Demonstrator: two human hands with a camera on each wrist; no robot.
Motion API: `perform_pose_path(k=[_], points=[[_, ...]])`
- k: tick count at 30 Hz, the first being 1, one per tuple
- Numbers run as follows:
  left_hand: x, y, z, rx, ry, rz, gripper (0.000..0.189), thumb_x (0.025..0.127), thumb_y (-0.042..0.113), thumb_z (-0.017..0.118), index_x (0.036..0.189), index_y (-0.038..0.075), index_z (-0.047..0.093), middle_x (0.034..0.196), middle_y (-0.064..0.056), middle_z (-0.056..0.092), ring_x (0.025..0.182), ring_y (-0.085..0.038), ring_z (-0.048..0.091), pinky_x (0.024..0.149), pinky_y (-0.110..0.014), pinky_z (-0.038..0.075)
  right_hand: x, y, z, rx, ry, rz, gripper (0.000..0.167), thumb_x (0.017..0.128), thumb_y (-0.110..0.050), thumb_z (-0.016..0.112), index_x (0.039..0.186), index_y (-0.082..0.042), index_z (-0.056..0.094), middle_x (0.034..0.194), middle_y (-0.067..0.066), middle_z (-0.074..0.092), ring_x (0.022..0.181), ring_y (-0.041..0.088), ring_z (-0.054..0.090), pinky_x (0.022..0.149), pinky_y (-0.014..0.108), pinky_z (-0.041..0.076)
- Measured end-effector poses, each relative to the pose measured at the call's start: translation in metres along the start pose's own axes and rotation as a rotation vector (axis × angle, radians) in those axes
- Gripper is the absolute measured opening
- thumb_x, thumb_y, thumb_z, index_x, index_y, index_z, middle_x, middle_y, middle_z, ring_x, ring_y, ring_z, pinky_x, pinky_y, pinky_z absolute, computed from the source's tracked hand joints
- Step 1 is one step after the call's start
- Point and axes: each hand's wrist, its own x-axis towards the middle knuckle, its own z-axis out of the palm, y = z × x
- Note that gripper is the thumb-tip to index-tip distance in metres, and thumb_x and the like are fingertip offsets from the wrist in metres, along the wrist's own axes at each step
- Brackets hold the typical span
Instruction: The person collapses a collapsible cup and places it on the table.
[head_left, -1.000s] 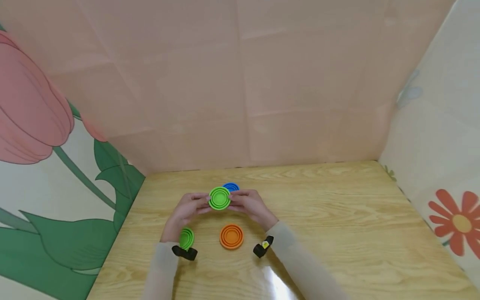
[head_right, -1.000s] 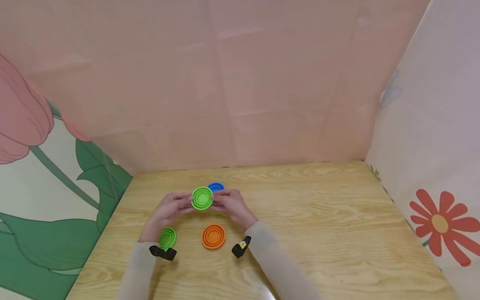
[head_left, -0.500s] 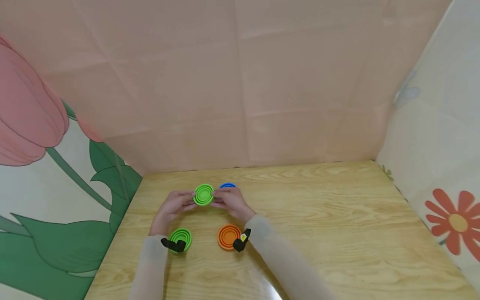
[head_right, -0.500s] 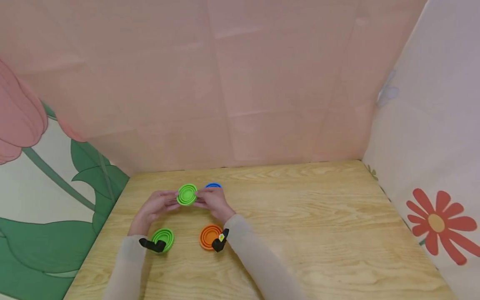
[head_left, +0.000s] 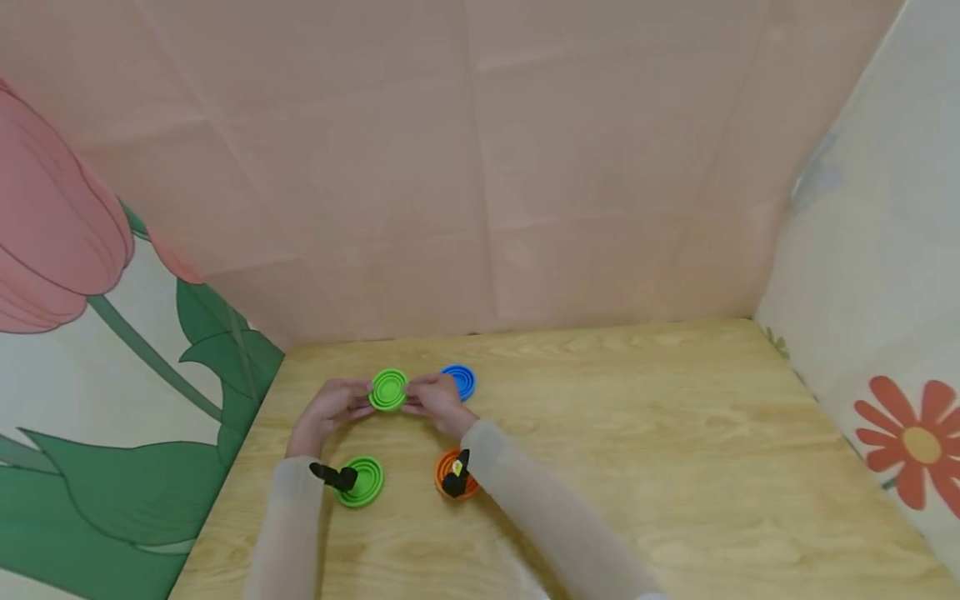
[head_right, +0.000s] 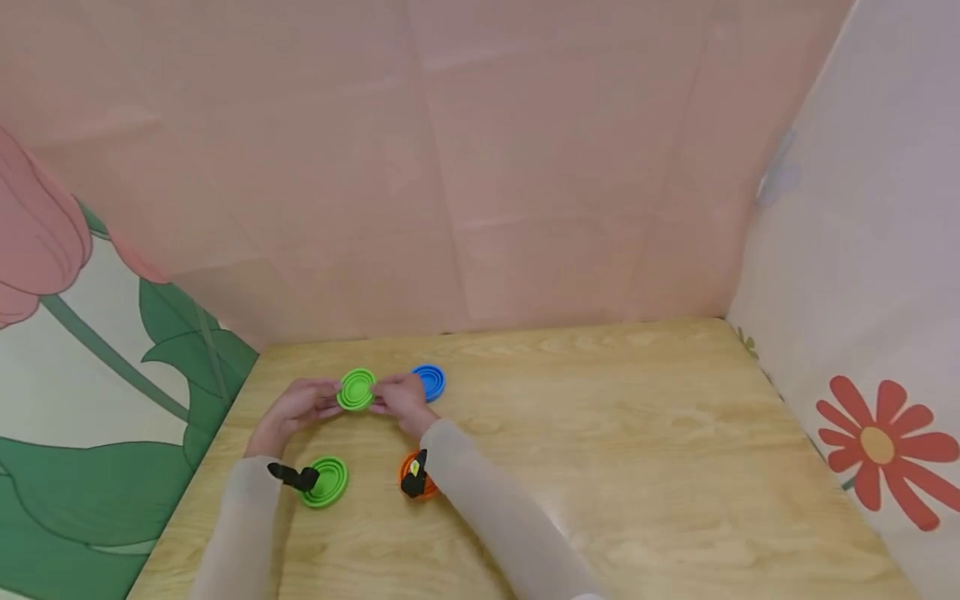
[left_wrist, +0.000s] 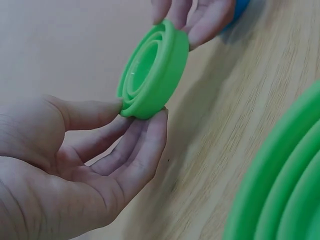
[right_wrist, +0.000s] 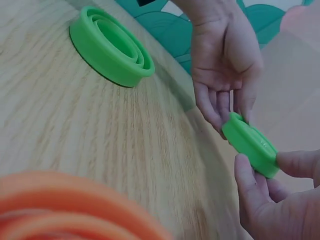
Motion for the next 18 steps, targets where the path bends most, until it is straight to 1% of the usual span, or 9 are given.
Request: perform_pose_path(k=[2, 5, 9, 11, 13, 16, 18], points=[[0.001, -0.001, -0.002, 0.022, 0.001, -0.014, 0.044, 0.107, 0.007, 0.056, 0.144, -0.017, 0.051, 0.106, -0.003, 0.076, 0.097, -0.01, 0.073, 0.097, -0.035, 0.064, 0.002, 0.003, 0.003, -0.011, 0.023, 0.001, 0.03, 0.097, 0.003, 0.068, 0.125, 0.014, 0.067, 0.11, 0.025, 0.076, 0.081, 0.019, 0.076, 0.095, 0.045, 0.065], [0.003, -0.002, -0.006, 0.026, 0.024, -0.041, 0.042, 0.107, 0.008, 0.056, 0.143, -0.015, 0.053, 0.108, -0.004, 0.077, 0.098, -0.011, 0.074, 0.097, -0.035, 0.064, 0.004, 0.004, 0.01, -0.021, 0.055, 0.006, 0.028, 0.097, 0.003, 0.068, 0.123, 0.014, 0.067, 0.11, 0.025, 0.076, 0.081, 0.019, 0.075, 0.095, 0.044, 0.065], [0.006, -0.002, -0.012, 0.01, 0.044, -0.039, 0.04, 0.107, 0.008, 0.057, 0.141, -0.014, 0.056, 0.105, -0.002, 0.078, 0.096, -0.01, 0.074, 0.092, -0.032, 0.065, 0.01, 0.0, 0.019, -0.056, 0.091, -0.003, 0.025, 0.096, 0.002, 0.069, 0.119, 0.013, 0.07, 0.109, 0.024, 0.076, 0.085, 0.021, 0.076, 0.092, 0.041, 0.066], [0.007, -0.003, -0.015, -0.001, 0.037, -0.032, 0.041, 0.108, 0.008, 0.056, 0.142, -0.015, 0.054, 0.103, -0.001, 0.077, 0.096, -0.009, 0.073, 0.092, -0.031, 0.065, 0.012, 0.0, 0.022, -0.072, 0.103, -0.009, 0.024, 0.096, 0.002, 0.069, 0.117, 0.012, 0.072, 0.107, 0.023, 0.077, 0.087, 0.022, 0.077, 0.09, 0.04, 0.067], [0.007, -0.004, -0.017, -0.016, 0.04, -0.036, 0.042, 0.108, 0.008, 0.055, 0.143, -0.015, 0.053, 0.102, 0.0, 0.077, 0.096, -0.009, 0.073, 0.092, -0.03, 0.065, 0.015, 0.001, 0.024, -0.066, 0.11, 0.0, 0.023, 0.096, 0.003, 0.069, 0.117, 0.012, 0.072, 0.107, 0.022, 0.076, 0.088, 0.022, 0.076, 0.09, 0.039, 0.067], [0.008, -0.007, -0.02, -0.029, 0.028, -0.046, 0.044, 0.108, 0.007, 0.055, 0.146, -0.016, 0.049, 0.103, -0.001, 0.077, 0.097, -0.009, 0.073, 0.096, -0.032, 0.064, 0.018, 0.006, 0.026, -0.053, 0.118, 0.021, 0.022, 0.095, 0.005, 0.068, 0.116, 0.014, 0.072, 0.106, 0.022, 0.076, 0.085, 0.022, 0.075, 0.09, 0.04, 0.067], [0.009, -0.007, -0.021, -0.031, 0.04, -0.047, 0.045, 0.108, 0.006, 0.056, 0.146, -0.015, 0.049, 0.106, -0.003, 0.078, 0.097, -0.01, 0.074, 0.097, -0.034, 0.064, 0.022, 0.009, 0.027, -0.037, 0.125, 0.033, 0.023, 0.095, 0.006, 0.068, 0.116, 0.014, 0.071, 0.108, 0.024, 0.075, 0.086, 0.023, 0.075, 0.091, 0.041, 0.067]])
